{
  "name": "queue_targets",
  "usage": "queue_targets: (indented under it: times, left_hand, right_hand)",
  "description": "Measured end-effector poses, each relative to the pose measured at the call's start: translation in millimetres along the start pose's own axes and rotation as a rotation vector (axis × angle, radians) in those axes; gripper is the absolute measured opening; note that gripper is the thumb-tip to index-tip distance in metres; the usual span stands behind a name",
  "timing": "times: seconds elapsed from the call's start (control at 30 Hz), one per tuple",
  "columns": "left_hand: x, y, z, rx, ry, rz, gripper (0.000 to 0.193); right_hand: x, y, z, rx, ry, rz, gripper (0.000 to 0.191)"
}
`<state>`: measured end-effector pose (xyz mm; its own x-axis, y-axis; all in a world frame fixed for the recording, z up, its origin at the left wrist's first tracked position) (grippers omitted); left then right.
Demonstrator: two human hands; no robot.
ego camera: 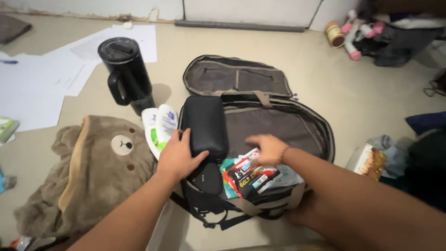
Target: The person sits on the floor and zips the pockets of a backpack closed, then reopens the main compartment and removes a plush drawstring pouch, a black toiletry bag, bottles, and a tumbler, laying the items on the floor beside the bag.
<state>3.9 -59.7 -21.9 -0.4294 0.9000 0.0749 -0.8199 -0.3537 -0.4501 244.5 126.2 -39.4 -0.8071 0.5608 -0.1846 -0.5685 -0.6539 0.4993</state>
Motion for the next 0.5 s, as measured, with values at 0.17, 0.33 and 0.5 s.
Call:
queue_targets:
  times: [0.17,0.33,0.5]
  left_hand:
    - [3.9,2.7,-21.5,0.059,-0.036,-0.052,0.094]
    - [23.3,3.1,-12.1,0.285,0.293,-0.092,0.101]
    - [56.0,30.0,24.1,0.328,0.514,-0.075,0.050]
  right_hand:
    - [-24.1,-0.7,-3.5,-0.380,0.281,-0.177,0.118]
    - [-27.7,-5.9,1.0,-0.467,0.359,-0.269,0.112]
    - [-30.1,-16.2,-2.6,-0.021,0.382,-0.328,0.076]
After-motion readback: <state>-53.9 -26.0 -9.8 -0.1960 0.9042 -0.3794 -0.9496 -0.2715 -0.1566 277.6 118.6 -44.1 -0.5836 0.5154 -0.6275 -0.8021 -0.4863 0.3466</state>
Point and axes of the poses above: each hand's wrist, its own x-axis towards the middle knuckle, its own z-axis out of the back of the hand, y = z × x, the point moved 1 cm from there along x, towards the middle knuckle, and after that the axes turned 1 degree about x, right-handed, at the moved point
